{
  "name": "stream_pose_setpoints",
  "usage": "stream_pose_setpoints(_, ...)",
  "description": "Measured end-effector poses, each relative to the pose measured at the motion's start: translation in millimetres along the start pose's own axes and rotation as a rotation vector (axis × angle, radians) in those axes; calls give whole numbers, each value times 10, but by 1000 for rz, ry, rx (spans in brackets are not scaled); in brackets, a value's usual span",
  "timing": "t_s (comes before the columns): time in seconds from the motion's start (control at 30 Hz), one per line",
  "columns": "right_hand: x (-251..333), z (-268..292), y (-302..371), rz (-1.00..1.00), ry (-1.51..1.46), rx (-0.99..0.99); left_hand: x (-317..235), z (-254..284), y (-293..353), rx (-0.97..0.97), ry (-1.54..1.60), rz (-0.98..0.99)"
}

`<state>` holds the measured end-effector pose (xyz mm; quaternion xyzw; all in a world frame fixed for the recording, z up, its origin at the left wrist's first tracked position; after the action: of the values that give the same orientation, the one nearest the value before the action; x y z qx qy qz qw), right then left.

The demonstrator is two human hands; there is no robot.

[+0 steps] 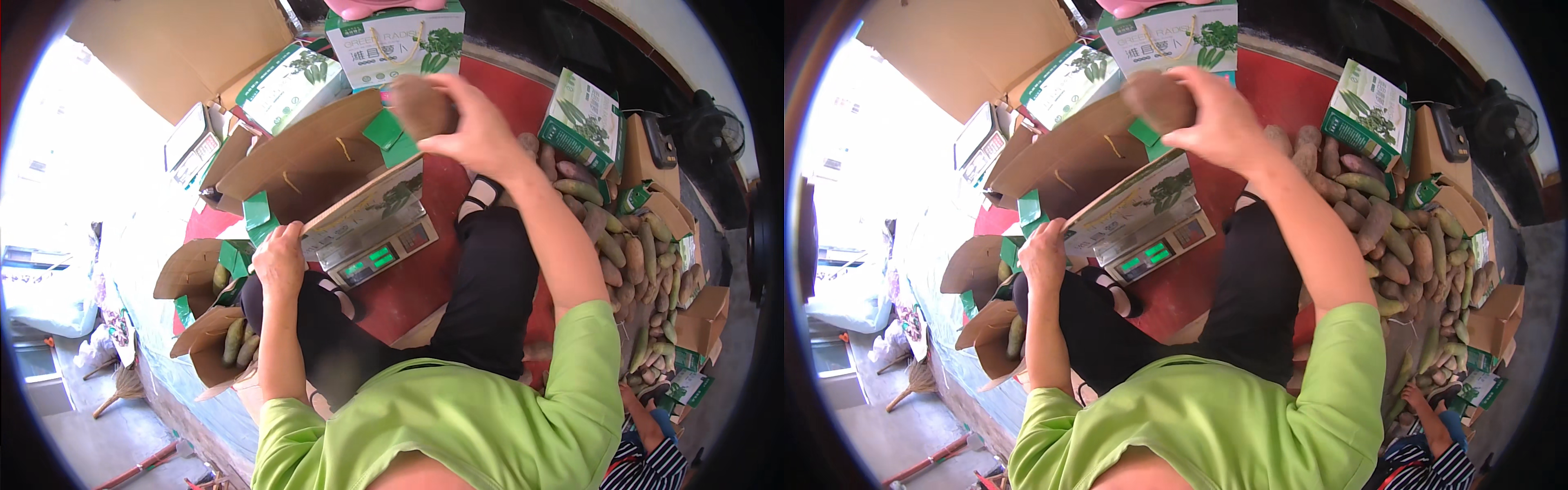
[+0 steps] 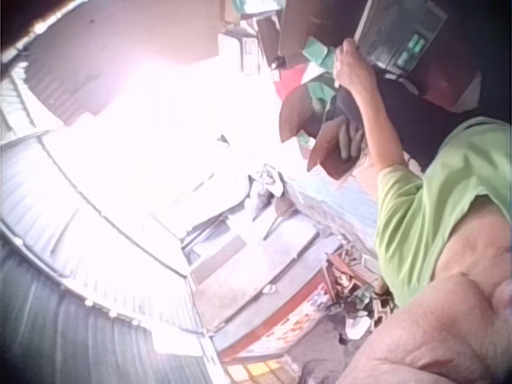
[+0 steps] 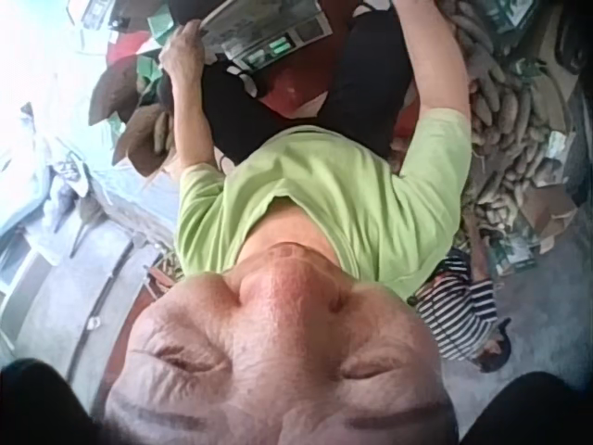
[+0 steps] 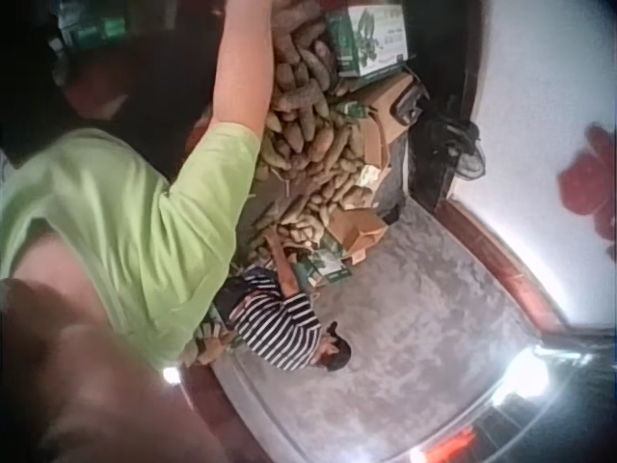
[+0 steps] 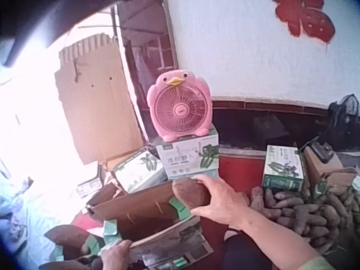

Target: Sorting vegetables from a pile and placing them into cardboard boxes for packaging.

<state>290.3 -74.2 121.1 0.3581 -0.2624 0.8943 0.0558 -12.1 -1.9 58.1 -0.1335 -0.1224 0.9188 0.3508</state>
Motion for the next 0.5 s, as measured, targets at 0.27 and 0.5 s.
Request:
stream_pose_setpoints(0.27,567,-1169,-367,212,295,264,95,36,94,40,1,32)
stream_pose_setpoints(0.5,335,-2076,-197,234,641,746,79,38,104,56,38,10)
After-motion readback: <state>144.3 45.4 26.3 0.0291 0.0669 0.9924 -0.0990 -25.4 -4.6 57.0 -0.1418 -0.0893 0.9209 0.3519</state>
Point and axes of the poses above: each hand's wrist, its own y-axis away from the middle knuckle, its own z-axis out of the back of the hand, x = y × z, the point moved 6 cm from there along -y, towards the middle knuckle, and after that the axes turned 7 degrees about y, right-handed, at the moved point
